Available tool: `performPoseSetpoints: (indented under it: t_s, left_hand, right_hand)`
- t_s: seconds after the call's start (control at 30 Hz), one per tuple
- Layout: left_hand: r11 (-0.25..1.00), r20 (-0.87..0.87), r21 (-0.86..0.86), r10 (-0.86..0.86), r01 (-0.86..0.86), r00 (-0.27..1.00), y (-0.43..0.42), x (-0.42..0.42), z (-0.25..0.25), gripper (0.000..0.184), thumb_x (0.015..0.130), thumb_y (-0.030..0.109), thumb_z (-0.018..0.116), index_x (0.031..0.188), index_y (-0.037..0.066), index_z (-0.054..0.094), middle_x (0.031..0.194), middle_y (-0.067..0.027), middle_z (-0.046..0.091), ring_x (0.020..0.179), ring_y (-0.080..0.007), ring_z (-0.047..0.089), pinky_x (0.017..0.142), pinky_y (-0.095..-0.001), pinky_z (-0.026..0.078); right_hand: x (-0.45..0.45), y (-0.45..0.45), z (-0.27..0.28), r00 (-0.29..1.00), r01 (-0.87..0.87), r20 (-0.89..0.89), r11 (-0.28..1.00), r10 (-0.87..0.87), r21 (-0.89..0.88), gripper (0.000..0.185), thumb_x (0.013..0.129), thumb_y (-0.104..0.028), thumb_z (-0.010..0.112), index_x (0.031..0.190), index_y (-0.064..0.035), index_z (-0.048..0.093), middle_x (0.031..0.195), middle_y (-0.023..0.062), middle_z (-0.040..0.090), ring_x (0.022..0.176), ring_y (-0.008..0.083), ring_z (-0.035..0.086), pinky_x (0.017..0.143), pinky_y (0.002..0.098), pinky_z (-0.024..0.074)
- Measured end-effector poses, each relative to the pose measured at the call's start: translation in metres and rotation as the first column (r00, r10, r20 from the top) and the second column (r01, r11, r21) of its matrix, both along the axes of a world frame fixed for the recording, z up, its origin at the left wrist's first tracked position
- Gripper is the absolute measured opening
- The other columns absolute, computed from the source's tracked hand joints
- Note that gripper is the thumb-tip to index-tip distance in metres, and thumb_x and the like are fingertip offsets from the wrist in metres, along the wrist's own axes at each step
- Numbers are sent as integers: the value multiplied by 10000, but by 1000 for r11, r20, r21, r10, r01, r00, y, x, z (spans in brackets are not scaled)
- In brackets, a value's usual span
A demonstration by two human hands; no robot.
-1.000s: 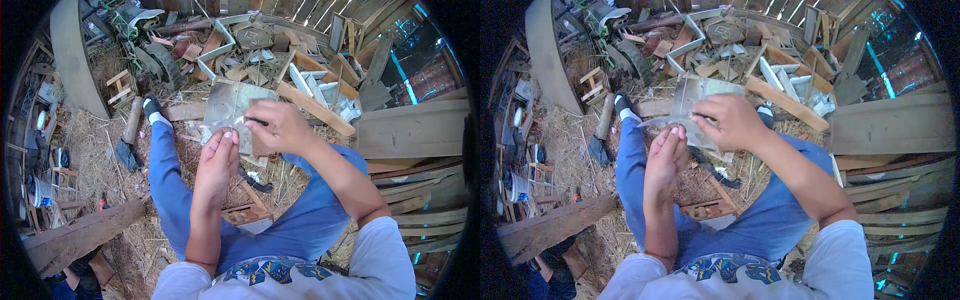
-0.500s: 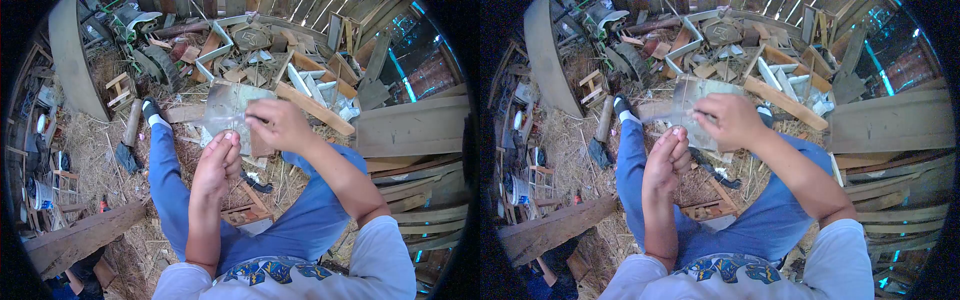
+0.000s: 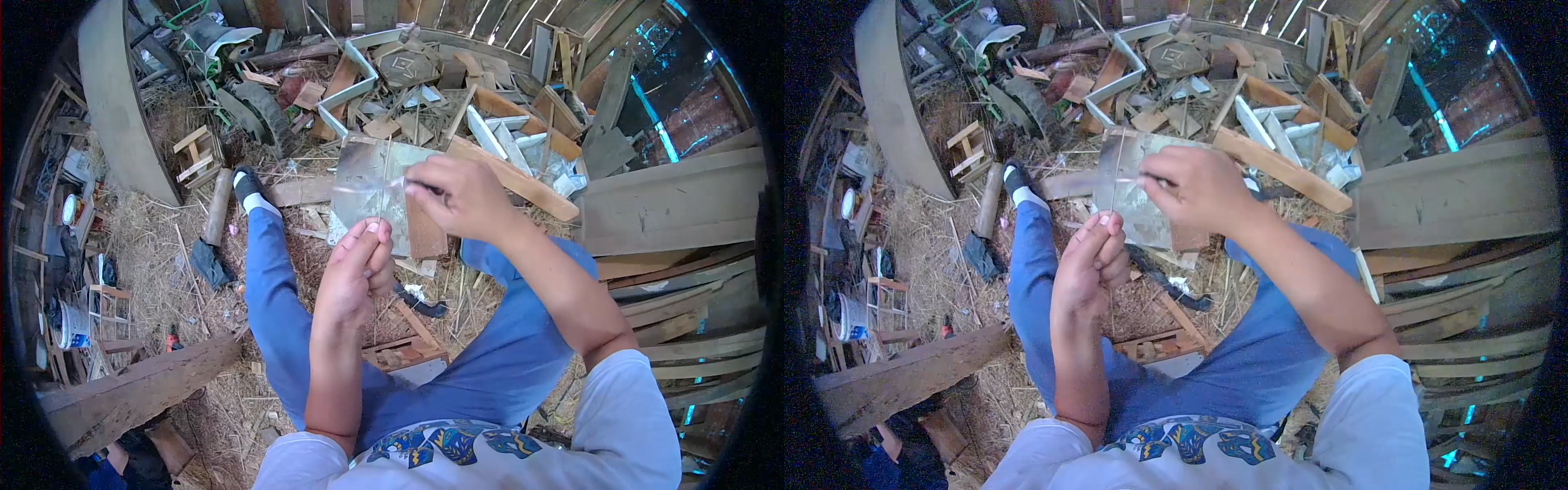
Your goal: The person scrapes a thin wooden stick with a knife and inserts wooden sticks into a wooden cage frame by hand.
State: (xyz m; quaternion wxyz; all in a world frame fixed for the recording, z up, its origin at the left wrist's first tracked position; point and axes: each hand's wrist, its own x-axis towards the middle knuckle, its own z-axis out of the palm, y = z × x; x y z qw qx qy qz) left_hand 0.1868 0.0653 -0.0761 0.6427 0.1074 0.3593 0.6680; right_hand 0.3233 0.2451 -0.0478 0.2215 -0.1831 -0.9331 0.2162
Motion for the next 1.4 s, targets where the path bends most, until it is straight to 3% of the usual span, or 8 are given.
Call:
performPoseSetpoints:
  t_s: [0.13,0.27,0.33,0.43,0.53,0.8,1.27,1.4]
  left_hand:
    - [1000,-29,-11,24,-24,999,3,-2,-5,161,1114,257,501,1002,154,555,615,112,288,462,-28,221,424,-246,151]
    - [998,-46,-14,61,-62,997,5,0,-6,147,1121,252,474,1047,154,555,607,98,292,455,-38,218,422,-249,155]
    - [998,-62,-4,62,-62,996,5,2,-6,142,1123,248,463,1066,154,553,605,93,296,453,-40,217,421,-251,155]
    - [997,-87,-8,82,-83,993,4,1,-9,141,1128,244,445,1103,153,550,604,87,301,453,-45,216,421,-252,161]
    - [997,-107,31,78,-75,991,3,3,-10,141,1130,248,449,1117,151,550,605,88,308,455,-39,221,418,-249,170]
    - [985,-339,49,173,-166,925,7,6,-14,133,1130,250,501,1104,139,570,625,102,336,480,-16,246,422,-230,191]
    - [985,-325,21,167,-170,931,6,1,-12,155,1137,260,486,1080,134,557,633,106,320,487,-14,237,430,-227,186]
    - [989,-308,7,143,-148,941,6,0,-17,154,1138,253,478,1087,133,559,634,108,329,480,-10,235,424,-224,186]
  right_hand:
    - [-5,22,-6,972,214,-111,976,-209,35,194,953,-231,726,1047,-62,741,960,133,741,827,351,709,746,405,567]
    - [-1,7,-5,991,81,-101,996,-84,-38,212,964,-247,723,1048,-54,736,972,133,736,841,312,727,725,388,567]
    - [0,-9,-5,991,62,-113,997,-67,-47,243,953,-314,697,1030,-86,735,931,119,733,864,365,711,729,467,563]
    - [-1,-18,-9,996,-69,-56,996,72,51,215,938,-313,699,999,-110,730,848,99,687,820,349,693,690,471,547]
    - [-2,-8,-5,998,56,-24,998,-55,12,198,927,-254,730,1028,-85,746,918,112,712,836,345,709,698,428,562]
    - [-1,-6,-9,999,15,-35,998,-13,53,191,938,-302,691,985,-121,731,818,102,656,780,355,686,665,483,532]
    - [0,-10,-7,999,-32,7,996,32,84,195,942,-305,686,987,-119,721,840,98,670,785,358,689,676,498,542]
    - [0,4,-7,993,98,62,994,-101,47,191,953,-252,706,1041,-87,742,1002,114,736,898,337,717,753,425,566]
